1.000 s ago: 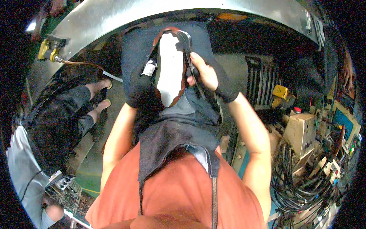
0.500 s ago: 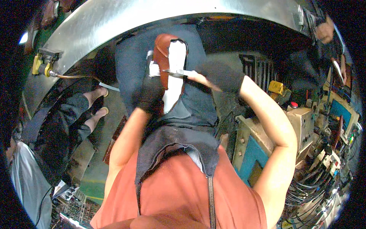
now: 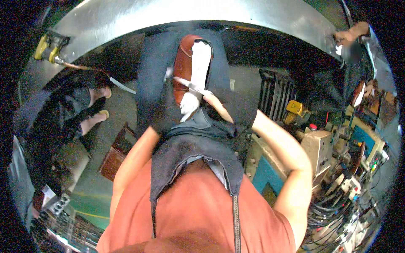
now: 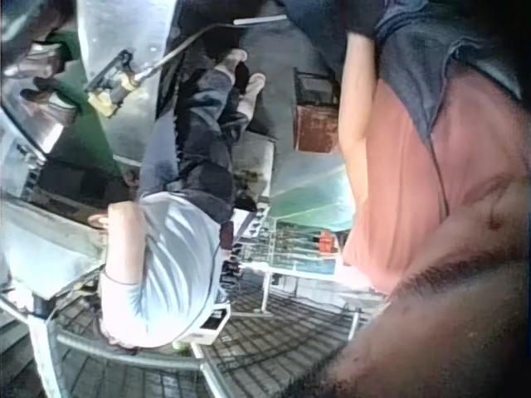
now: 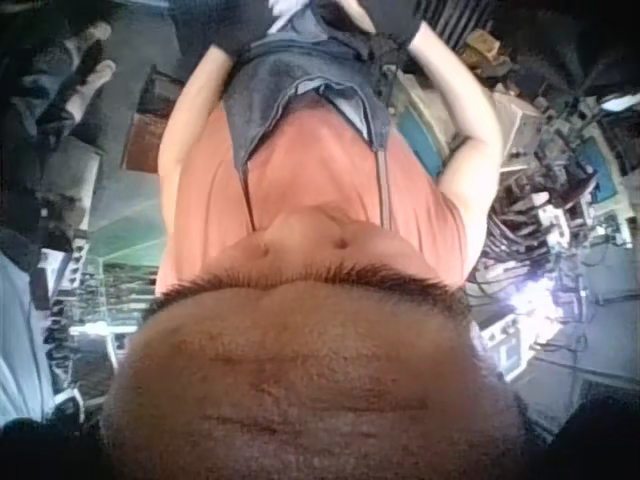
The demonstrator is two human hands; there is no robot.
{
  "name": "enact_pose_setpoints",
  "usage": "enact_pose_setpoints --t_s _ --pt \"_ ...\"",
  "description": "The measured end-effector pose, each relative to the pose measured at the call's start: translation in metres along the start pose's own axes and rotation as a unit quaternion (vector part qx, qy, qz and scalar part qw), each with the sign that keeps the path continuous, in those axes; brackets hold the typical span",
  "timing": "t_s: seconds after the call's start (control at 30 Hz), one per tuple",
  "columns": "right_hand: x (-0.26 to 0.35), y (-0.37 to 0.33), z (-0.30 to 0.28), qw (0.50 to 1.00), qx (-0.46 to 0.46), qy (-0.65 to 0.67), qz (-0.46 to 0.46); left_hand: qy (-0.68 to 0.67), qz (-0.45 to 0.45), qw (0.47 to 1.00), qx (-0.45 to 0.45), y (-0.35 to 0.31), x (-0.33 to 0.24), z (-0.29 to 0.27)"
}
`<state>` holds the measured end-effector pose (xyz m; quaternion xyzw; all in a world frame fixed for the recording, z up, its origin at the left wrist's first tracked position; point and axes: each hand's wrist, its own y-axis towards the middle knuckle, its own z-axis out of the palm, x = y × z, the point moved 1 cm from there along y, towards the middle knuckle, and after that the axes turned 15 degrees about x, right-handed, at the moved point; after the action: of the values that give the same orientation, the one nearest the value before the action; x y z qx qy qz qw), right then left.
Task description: The person uses pliers to trim the white sole material of brown leather shoes. They pick up shoes from a conveyor belt, hold them on their lap, and scrape the edges of the soles with the tool before placing them back on the belt.
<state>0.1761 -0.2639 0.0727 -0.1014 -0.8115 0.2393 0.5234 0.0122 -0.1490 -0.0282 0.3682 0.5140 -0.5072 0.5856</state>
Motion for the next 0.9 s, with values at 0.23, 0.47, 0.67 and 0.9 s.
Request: enact_pose_setpoints --t_s 0.23,0.47,0.67,0.9 --pt "-0.04 -0.045 0.062 0.972 0.071 0.109 0.197 -0.223 -0.121 0.967 0.007 -0.055 -0.01 -0.009" --pt "-0.009 -0.058 0.015 0.951 0.143 0.039 0.272 -0.154 -0.123 0.98 -0.037 -0.021 0.004 0.015" --pt "0.078 -0.022 -0.007 0.979 0.099 -0.176 -0.01 -0.234 -0.011 0.97 -0.071 -0.01 0.027 0.025" --pt "0.025 -0.019 0.012 0.96 0.062 -0.274 0.013 -0.026 -0.1 0.995 0.005 -0.031 0.036 0.016"
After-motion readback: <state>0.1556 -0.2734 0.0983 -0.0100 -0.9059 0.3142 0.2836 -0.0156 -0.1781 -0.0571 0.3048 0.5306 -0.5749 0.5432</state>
